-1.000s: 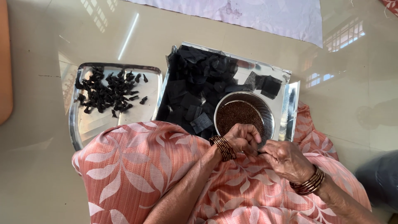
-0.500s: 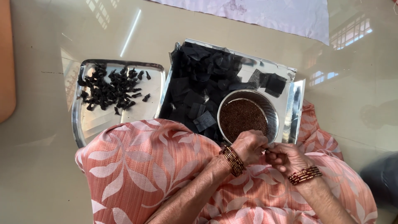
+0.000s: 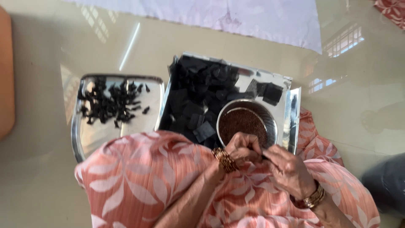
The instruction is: The person dips small squares of black mesh fabric into a bowl of small brown seeds and places the coated squares onto a metal tray.
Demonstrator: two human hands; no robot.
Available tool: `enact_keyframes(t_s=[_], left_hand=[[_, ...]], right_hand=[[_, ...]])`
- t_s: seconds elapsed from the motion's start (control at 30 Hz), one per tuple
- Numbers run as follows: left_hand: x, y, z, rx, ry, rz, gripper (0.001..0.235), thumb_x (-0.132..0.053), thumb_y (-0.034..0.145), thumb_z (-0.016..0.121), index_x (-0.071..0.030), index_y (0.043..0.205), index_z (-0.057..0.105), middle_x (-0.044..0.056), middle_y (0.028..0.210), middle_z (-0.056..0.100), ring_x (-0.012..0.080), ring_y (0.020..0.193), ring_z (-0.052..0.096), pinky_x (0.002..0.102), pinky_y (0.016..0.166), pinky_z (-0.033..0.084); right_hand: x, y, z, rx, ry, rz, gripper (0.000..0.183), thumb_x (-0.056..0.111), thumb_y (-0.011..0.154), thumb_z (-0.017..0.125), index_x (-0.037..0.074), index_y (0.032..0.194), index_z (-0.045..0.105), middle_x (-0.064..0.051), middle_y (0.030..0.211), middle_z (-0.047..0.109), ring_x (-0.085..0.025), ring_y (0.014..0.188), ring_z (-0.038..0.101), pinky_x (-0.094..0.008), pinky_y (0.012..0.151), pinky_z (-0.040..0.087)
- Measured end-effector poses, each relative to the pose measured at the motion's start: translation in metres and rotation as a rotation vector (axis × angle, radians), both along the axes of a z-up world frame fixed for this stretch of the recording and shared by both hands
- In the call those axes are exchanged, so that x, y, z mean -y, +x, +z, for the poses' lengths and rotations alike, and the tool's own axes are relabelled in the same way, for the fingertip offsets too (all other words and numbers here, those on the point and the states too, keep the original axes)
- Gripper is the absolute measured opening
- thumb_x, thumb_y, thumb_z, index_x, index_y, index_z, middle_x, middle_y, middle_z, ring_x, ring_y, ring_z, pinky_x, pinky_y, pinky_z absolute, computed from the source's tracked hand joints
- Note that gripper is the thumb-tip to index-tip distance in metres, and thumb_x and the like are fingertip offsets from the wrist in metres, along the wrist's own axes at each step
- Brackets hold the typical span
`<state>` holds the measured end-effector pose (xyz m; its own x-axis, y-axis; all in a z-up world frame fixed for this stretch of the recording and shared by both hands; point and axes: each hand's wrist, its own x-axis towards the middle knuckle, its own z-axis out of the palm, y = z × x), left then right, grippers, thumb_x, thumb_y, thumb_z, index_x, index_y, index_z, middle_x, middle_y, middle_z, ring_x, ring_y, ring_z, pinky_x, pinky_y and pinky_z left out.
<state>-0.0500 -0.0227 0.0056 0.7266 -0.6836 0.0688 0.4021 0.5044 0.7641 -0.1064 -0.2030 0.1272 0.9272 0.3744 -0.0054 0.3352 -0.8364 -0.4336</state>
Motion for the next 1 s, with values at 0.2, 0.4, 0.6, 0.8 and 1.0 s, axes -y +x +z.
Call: enact_keyframes(t_s=[0.2, 0.4, 0.6, 0.8, 1.0], left_hand=[[-0.016, 0.015, 0.016, 0.567, 0.149, 0.107, 0.023, -0.001, 0.072, 0.079, 0.001, 0.089, 0.065, 0.015, 0.087, 0.070, 0.0191, 0.077, 0.073, 0.030, 0.068, 0.062], [-0.013, 0.010, 0.046, 0.781, 0.536, 0.134, 0.039, -0.004, 0.069, 0.081, 0.005, 0.101, 0.059, 0.016, 0.085, 0.068, 0.0318, 0.078, 0.068, 0.043, 0.067, 0.057], [-0.009, -0.011, 0.019, 1.135, 0.763, 0.344, 0.035, -0.006, 0.069, 0.077, 0.004, 0.098, 0.060, 0.019, 0.088, 0.063, 0.0377, 0.083, 0.062, 0.049, 0.070, 0.054], [-0.007, -0.005, 0.040, 1.159, 0.738, 0.416, 0.034, -0.010, 0.069, 0.080, 0.005, 0.096, 0.065, 0.017, 0.084, 0.061, 0.0346, 0.081, 0.061, 0.047, 0.065, 0.053], [-0.011, 0.029, -0.018, 0.984, 0.769, 0.264, 0.013, 0.006, 0.079, 0.077, 0.000, 0.088, 0.071, 0.013, 0.085, 0.073, 0.0260, 0.076, 0.074, 0.037, 0.065, 0.063]], right_hand=[[0.037, 0.000, -0.083, 0.484, 0.213, 0.376, 0.033, -0.010, 0.083, 0.047, 0.021, 0.093, 0.053, 0.004, 0.096, 0.057, -0.017, 0.091, 0.063, -0.033, 0.081, 0.068], [0.004, 0.005, -0.095, 0.142, 0.262, -0.040, 0.011, 0.015, 0.080, 0.067, 0.004, 0.083, 0.066, -0.007, 0.071, 0.063, -0.024, 0.064, 0.065, -0.039, 0.048, 0.050], [0.016, 0.031, -0.106, -0.675, 0.648, -0.581, 0.020, 0.018, 0.085, 0.072, -0.001, 0.081, 0.075, -0.004, 0.057, 0.066, -0.018, 0.047, 0.059, -0.035, 0.045, 0.048], [0.048, 0.029, -0.151, -0.875, 1.126, -0.587, 0.018, 0.013, 0.090, 0.074, -0.003, 0.083, 0.073, -0.004, 0.063, 0.063, -0.011, 0.053, 0.053, -0.025, 0.048, 0.040], [0.007, 0.027, -0.114, -0.114, 0.420, -0.374, 0.033, 0.038, 0.090, 0.064, 0.009, 0.099, 0.074, 0.007, 0.080, 0.076, -0.007, 0.065, 0.071, -0.021, 0.057, 0.063]])
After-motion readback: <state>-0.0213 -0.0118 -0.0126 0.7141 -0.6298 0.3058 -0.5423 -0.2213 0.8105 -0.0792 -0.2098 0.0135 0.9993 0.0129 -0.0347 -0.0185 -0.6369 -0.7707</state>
